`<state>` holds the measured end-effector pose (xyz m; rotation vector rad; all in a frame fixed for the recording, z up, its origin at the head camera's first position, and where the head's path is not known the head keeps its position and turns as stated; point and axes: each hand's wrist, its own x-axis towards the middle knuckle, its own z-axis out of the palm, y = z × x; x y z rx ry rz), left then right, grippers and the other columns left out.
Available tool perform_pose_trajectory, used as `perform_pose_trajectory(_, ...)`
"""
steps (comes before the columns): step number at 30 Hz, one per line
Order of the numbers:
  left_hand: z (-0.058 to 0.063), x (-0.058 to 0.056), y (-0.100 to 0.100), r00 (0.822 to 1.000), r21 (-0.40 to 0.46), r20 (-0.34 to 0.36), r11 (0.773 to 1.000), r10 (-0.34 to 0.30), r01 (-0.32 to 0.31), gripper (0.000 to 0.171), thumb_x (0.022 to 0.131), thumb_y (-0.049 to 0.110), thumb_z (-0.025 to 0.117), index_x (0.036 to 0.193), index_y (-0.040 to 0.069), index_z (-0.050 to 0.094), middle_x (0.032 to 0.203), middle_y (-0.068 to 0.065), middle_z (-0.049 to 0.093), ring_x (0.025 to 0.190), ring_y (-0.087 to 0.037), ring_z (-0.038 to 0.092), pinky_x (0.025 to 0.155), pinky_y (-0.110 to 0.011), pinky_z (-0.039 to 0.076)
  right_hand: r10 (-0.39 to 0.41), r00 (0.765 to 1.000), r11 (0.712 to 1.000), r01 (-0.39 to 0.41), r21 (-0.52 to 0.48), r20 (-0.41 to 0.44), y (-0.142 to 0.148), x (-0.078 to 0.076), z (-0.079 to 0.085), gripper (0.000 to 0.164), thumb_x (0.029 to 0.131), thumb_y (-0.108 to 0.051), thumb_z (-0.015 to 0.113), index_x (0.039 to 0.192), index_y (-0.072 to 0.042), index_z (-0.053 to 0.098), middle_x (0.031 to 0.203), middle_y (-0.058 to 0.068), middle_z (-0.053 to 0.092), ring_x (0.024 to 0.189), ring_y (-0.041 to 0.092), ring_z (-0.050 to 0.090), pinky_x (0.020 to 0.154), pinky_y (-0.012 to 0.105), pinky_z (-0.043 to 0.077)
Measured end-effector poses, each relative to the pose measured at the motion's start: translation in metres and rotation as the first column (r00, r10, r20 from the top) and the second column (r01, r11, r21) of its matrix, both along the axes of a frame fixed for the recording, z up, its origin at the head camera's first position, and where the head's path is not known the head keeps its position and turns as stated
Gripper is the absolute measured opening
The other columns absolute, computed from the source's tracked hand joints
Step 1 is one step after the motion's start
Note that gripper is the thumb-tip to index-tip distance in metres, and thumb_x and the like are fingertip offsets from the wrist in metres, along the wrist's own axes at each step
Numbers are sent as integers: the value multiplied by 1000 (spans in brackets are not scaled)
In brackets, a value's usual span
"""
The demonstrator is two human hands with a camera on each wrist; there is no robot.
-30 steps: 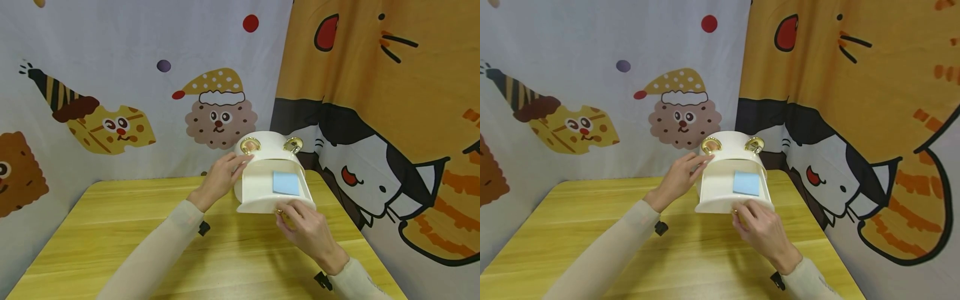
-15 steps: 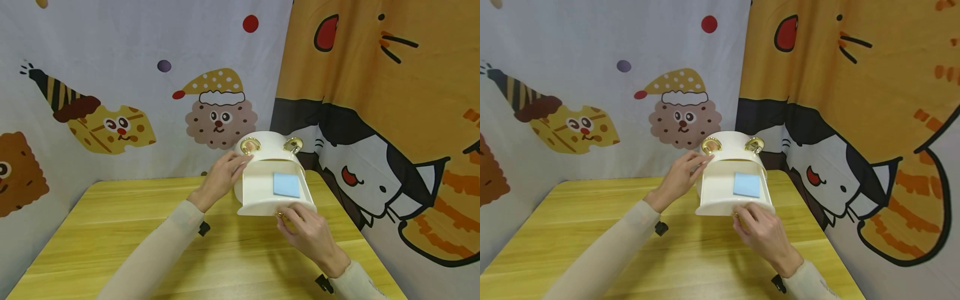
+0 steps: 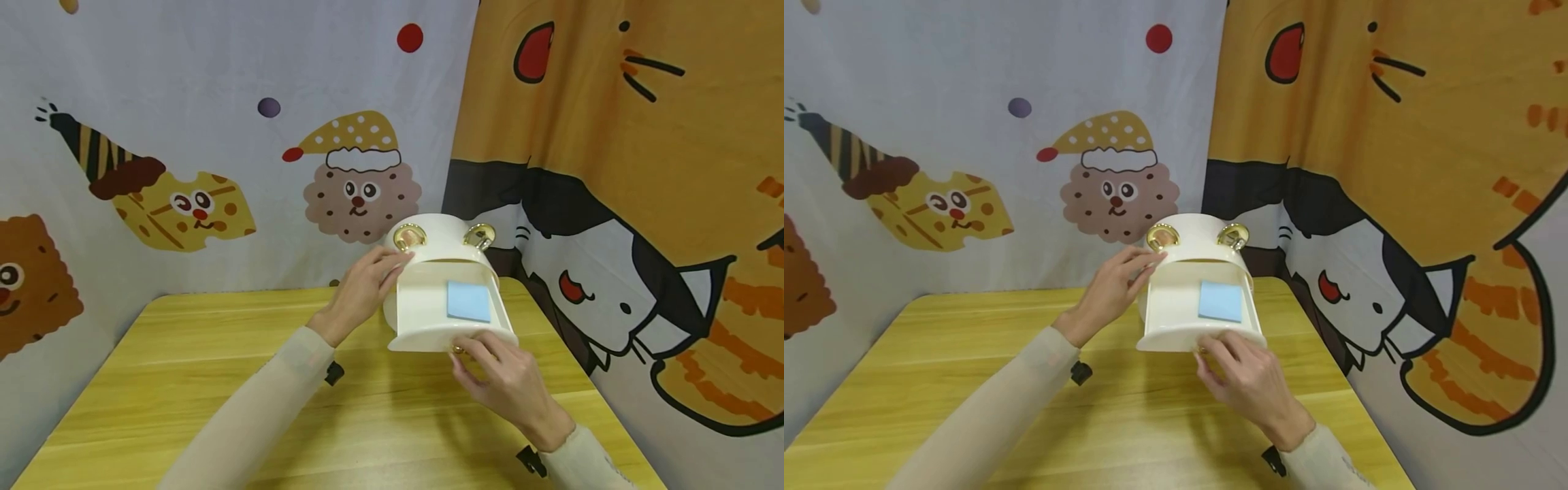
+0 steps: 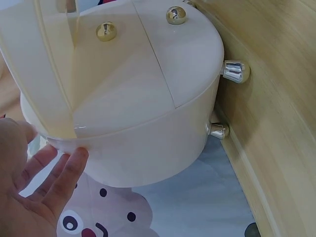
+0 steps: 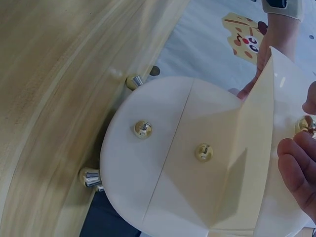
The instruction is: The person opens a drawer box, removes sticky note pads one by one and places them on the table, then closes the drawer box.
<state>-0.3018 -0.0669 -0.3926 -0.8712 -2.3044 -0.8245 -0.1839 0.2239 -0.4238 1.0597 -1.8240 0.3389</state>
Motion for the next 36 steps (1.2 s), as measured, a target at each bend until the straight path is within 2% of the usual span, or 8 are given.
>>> perform_pose_trajectory(8, 2, 2, 0, 1000, 9, 16, 1000, -3, 3, 38, 120, 18, 67, 157, 16, 75, 138, -10, 77, 108, -24, 73, 89, -39, 67, 17, 999, 1000, -17, -16, -46, 3, 0, 14, 29, 113, -24, 68, 112, 1, 84, 90, 8, 77, 65, 14, 70, 55, 24, 61)
perform_pose_trajectory(14, 3, 0, 0, 1000, 7, -8, 1000, -5, 5, 38, 119, 17, 68, 156, 14, 76, 138, -11, 77, 109, -25, 73, 90, -39, 68, 13, 1000, 999, -14, -45, -19, 8, 0, 29, 31, 114, -26, 67, 106, -1, 83, 87, 7, 76, 61, 14, 70, 53, 22, 60)
perform_pose_trajectory(20, 1, 0, 1, 1000, 10, 6, 1000, -8, 8, 37, 120, 17, 68, 156, 14, 76, 138, -11, 77, 112, -25, 75, 93, -40, 68, 34, 999, 995, -33, -90, 15, 12, -2, 42, 32, 115, -26, 68, 101, 0, 80, 85, 6, 73, 61, 12, 68, 54, 22, 59)
perform_pose_trajectory(25, -1, 1, 1, 1000, 14, 5, 1000, -12, 12, 37, 119, 16, 69, 155, 13, 76, 137, -12, 78, 112, -26, 76, 94, -41, 69, 42, 994, 993, -31, -111, 99, 17, -5, 53, 34, 115, -30, 66, 103, -2, 80, 84, 4, 72, 65, 10, 65, 58, 20, 58)
perform_pose_trajectory(29, 0, 0, 1, 1000, 9, 4, 1000, -20, 20, 38, 119, 15, 68, 156, 13, 75, 138, -13, 77, 112, -27, 76, 95, -41, 69, 57, 978, 993, -36, -111, 199, 24, -10, 65, 32, 113, -30, 69, 106, -2, 81, 87, 4, 75, 69, 10, 65, 63, 18, 59)
perform_pose_trajectory(33, 2, -1, 0, 1000, 3, 13, 1000, -17, 17, 39, 119, 14, 68, 157, 13, 75, 138, -12, 77, 113, -27, 76, 97, -41, 69, 37, 949, 996, -10, -87, 312, 31, -16, 75, 15, 103, -19, 81, 111, -5, 83, 95, 4, 79, 73, 10, 67, 69, 16, 59)
perform_pose_trajectory(36, 3, 0, 0, 1000, -1, 19, 1000, -17, 17, 39, 119, 14, 68, 158, 13, 74, 138, -12, 77, 114, -27, 76, 97, -42, 69, 1, 924, 998, 24, -58, 382, 36, -20, 82, 19, 95, -10, 89, 113, -8, 84, 98, 4, 80, 75, 10, 68, 73, 16, 59)
